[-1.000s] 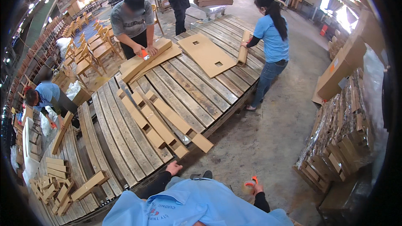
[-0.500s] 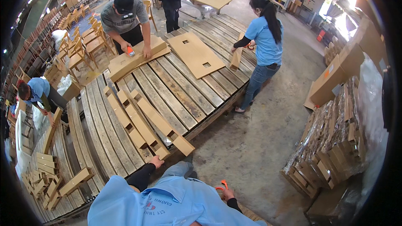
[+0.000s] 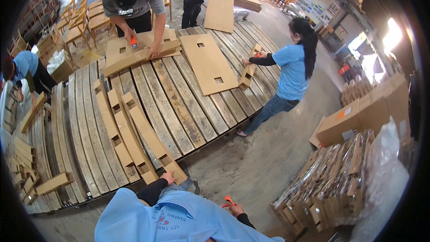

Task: The person assembles flat cardboard pieces into boxes by folding flaps and sealing seams with a handheld tape dispenser. The person repeatedly picks up new pieces, folds them, applies tape, and places the finished boxes on a wooden pallet. Other workers are visible in the background performing similar tasks.

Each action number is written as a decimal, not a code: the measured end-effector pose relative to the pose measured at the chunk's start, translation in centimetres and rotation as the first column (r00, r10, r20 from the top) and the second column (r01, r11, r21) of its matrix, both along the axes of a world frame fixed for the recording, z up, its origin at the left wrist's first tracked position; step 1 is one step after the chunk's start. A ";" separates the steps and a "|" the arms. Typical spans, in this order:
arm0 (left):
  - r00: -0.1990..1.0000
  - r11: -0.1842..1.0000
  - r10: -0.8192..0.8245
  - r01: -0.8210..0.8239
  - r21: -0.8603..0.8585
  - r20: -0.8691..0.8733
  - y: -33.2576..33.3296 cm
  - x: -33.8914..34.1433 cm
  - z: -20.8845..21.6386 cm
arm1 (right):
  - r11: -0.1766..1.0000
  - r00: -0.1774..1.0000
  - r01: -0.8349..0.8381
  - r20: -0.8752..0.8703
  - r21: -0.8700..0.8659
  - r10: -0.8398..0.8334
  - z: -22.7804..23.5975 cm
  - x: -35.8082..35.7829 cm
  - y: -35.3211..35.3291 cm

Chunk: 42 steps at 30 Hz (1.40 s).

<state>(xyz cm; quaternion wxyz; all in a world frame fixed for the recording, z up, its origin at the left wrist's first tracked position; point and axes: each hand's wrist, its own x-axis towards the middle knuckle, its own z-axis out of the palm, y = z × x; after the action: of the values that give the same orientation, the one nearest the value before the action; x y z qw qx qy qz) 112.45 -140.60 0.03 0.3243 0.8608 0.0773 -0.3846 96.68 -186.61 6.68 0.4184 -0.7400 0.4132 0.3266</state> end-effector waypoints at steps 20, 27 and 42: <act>0.895 0.953 -0.252 0.165 0.252 0.367 -7.9 14.0 0.7 | 0.851 0.847 -0.518 0.093 -0.081 0.524 9.1 29.2 -1.6; 0.848 0.781 -0.523 0.434 0.449 0.089 -4.8 13.8 1.5 | 0.886 0.884 -0.461 0.060 -0.045 0.463 9.9 36.8 -2.1; 0.934 0.801 -0.010 0.222 0.556 -0.357 6.7 20.6 4.4 | 0.857 0.859 -0.482 0.294 0.182 0.420 -0.8 57.3 -3.8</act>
<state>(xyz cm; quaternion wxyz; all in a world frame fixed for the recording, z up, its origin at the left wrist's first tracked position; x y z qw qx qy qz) 133.02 -133.94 4.41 -0.0007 0.8429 0.1931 -0.5022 153.99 -190.46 5.88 0.4665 -0.7923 0.1279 0.3719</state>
